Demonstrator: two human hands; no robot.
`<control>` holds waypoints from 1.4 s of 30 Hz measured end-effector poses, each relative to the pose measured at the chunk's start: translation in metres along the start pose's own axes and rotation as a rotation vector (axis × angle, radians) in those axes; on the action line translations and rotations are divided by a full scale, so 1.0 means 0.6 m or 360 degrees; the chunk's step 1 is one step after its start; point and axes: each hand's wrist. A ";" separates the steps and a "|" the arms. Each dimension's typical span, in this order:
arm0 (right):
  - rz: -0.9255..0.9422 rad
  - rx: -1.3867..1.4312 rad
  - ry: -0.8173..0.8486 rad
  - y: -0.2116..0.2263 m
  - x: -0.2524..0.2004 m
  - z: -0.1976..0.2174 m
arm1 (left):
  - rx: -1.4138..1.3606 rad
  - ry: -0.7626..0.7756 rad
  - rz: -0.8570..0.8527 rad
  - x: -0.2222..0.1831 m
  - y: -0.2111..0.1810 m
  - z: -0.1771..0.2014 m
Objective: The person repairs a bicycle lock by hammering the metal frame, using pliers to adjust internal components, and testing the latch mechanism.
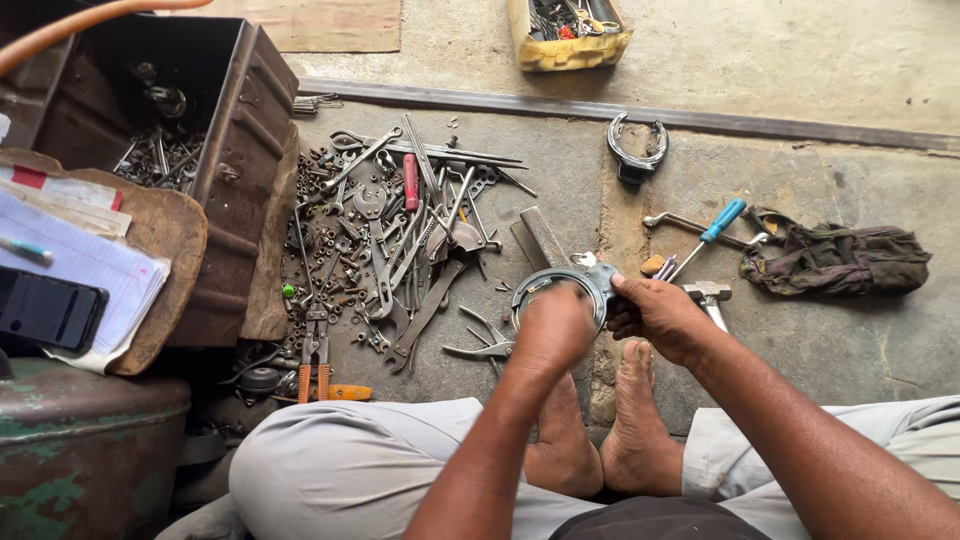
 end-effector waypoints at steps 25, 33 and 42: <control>0.0837 -0.2070 -0.0070 0.028 0.141 -0.190 | -0.2318 -0.0392 -0.0793 -0.005 0.163 0.219; 0.1002 -0.2568 -0.0108 -0.083 0.241 -0.196 | -0.2538 0.0058 -0.1113 0.014 0.161 0.219; 0.1070 -0.2744 0.0086 -0.096 0.246 -0.191 | -0.2781 0.0238 -0.1266 0.029 0.150 0.206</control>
Point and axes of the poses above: each hand's wrist, its own x-axis towards the middle knuckle, its own z-axis out of the back of the hand, y = z × x, and after that the axes turned 9 degrees about y, right-handed
